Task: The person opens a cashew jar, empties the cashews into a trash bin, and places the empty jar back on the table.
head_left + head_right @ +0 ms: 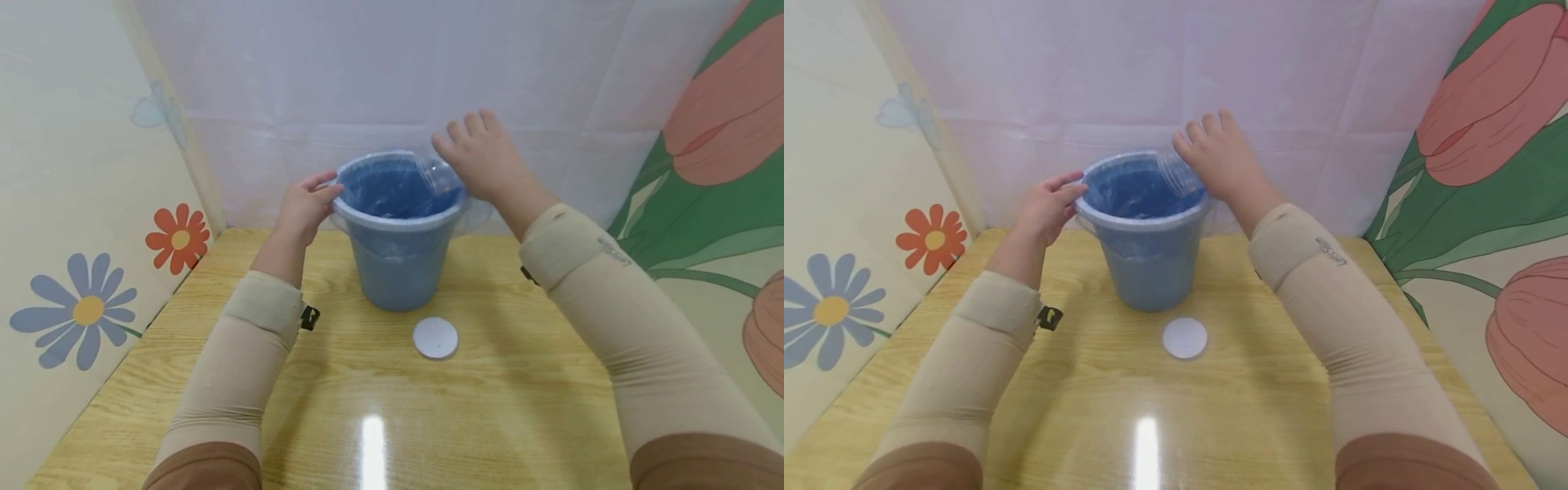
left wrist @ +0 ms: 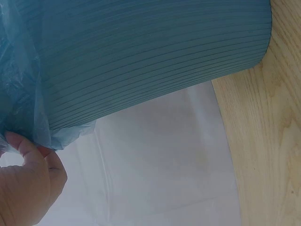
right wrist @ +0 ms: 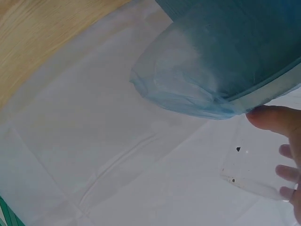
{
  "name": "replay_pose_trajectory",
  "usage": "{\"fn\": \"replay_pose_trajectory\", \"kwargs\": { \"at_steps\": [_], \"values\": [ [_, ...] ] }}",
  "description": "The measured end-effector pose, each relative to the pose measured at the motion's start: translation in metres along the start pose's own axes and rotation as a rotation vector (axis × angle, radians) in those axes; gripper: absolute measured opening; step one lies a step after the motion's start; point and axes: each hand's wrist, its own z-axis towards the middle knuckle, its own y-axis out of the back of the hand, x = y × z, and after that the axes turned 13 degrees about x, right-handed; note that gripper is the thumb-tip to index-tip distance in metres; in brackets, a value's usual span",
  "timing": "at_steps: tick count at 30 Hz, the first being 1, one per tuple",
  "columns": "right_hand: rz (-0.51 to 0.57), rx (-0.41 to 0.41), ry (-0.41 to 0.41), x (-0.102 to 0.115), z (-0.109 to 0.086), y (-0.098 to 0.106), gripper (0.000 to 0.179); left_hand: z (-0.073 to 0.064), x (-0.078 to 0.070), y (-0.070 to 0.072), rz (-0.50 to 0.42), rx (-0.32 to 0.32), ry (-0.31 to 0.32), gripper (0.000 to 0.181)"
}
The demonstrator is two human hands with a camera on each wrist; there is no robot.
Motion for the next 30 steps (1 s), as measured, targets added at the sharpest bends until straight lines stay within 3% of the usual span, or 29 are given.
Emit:
{"fn": "replay_pose_trajectory", "kwargs": {
  "at_steps": [5,8,12,23,30],
  "values": [
    [0.075,-0.045,-0.031,0.0025,0.0021,0.0046,0.07,-0.0001,0.001,0.0007,0.0,-0.002,0.004,0.042],
    [0.071,-0.021,-0.029,0.0044,0.0025,0.005,0.076,-0.0001,0.0011,0.0005,0.006,-0.001,0.007,0.042],
    [0.014,0.033,-0.008,0.006,0.0025,0.0024,0.068,0.0004,0.0011,0.0004,0.012,-0.002,0.008,0.043],
    [0.012,-0.005,-0.036,0.0019,0.002,0.0048,0.06,-0.001,0.002,0.0017,0.007,-0.007,0.001,0.043],
    [-0.003,-0.03,-0.008,0.0019,0.0009,0.0056,0.059,-0.0017,0.0015,0.0022,0.003,-0.008,0.0,0.042]
  ]
}}
